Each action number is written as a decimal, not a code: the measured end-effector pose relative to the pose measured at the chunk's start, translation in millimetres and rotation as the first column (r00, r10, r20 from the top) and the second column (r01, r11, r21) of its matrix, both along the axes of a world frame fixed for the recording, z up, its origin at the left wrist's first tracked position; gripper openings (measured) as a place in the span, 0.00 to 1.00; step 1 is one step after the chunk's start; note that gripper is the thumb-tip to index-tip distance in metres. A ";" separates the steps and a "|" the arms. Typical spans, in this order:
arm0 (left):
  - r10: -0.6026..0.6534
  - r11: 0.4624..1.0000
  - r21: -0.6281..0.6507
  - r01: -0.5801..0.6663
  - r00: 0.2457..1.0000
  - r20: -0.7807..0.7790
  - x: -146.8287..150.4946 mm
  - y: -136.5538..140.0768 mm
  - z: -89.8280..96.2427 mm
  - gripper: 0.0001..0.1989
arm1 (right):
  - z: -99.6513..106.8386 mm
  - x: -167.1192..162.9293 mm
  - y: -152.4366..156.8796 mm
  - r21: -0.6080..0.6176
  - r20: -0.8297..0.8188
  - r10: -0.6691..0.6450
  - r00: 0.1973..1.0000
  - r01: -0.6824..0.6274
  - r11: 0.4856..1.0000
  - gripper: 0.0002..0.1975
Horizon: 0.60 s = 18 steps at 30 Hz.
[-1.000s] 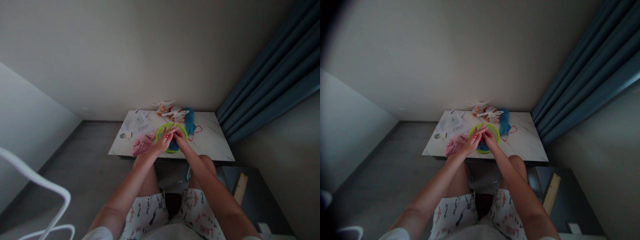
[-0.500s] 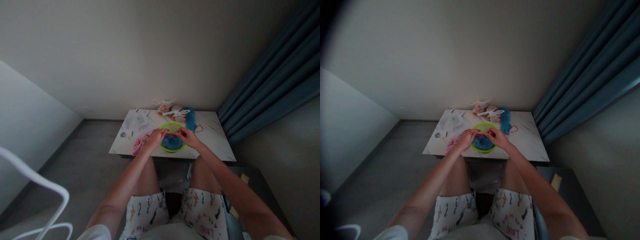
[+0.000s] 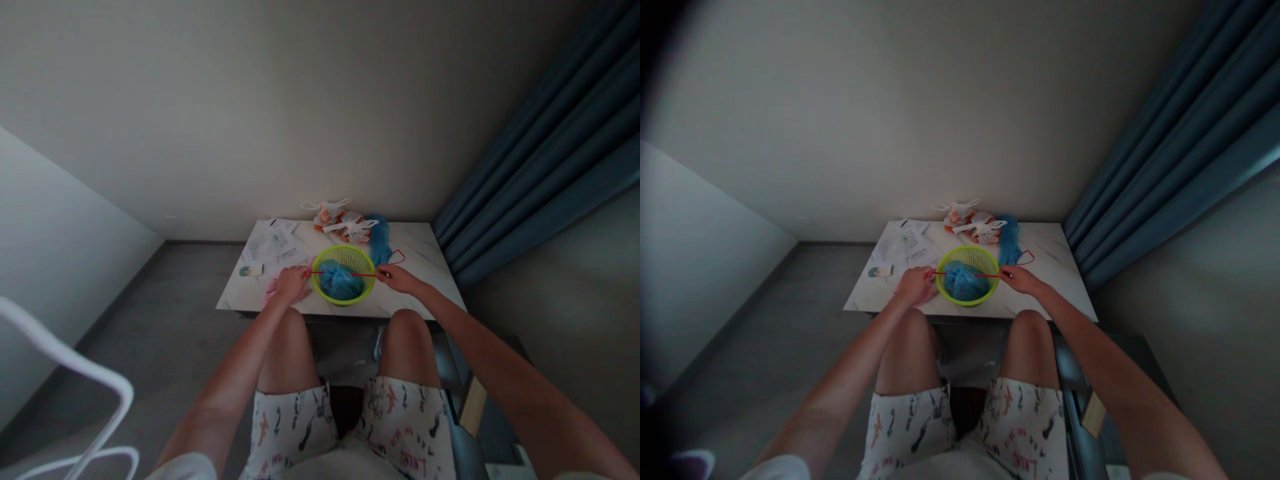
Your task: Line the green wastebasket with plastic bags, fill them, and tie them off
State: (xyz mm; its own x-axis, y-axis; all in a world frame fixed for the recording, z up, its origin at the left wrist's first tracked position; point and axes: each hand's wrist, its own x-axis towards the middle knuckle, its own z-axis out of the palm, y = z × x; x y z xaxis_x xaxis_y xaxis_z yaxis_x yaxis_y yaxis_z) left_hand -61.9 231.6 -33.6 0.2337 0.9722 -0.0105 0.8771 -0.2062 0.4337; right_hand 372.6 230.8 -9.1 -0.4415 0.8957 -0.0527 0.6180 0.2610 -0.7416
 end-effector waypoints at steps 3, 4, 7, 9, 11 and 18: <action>-0.001 1.000 -0.016 0.003 0.996 0.094 1.9 -2.7 0.5 0.10 | -5.1 5.0 3.4 0.019 -0.003 -0.012 1.000 0.012 1.000 0.17; 0.004 1.000 -0.012 -0.003 0.994 0.113 3.0 -4.2 0.5 0.11 | -6.4 6.5 5.4 0.020 -0.006 -0.028 1.000 0.028 0.999 0.16; 0.023 1.000 -0.001 -0.023 0.989 0.143 8.6 -11.3 -0.1 0.18 | -10.4 7.9 12.0 -0.028 -0.067 -0.158 0.985 0.157 0.987 0.13; -0.021 1.000 0.013 0.019 0.983 0.180 14.7 -18.4 0.2 0.23 | -12.9 2.7 13.9 -0.072 -0.167 -0.311 0.936 0.303 0.950 0.13; -0.110 0.994 0.050 0.101 0.964 0.243 22.5 -26.3 1.5 0.22 | -14.4 -11.0 11.4 -0.055 -0.285 -0.404 0.870 0.405 0.912 0.16; -0.312 0.949 0.059 0.309 0.902 0.297 55.9 -36.2 8.2 0.12 | -17.5 -114.7 -15.3 0.207 0.095 -0.067 0.993 0.046 0.977 0.47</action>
State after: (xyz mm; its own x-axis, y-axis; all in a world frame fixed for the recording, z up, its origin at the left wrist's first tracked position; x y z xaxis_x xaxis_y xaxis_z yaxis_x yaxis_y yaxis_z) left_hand -6.0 195.3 -25.5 0.5142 0.8496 0.1172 0.5973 -0.4528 0.6619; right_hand 258.0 215.5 -26.6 -0.3918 0.9154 0.0923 0.7049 0.3632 -0.6092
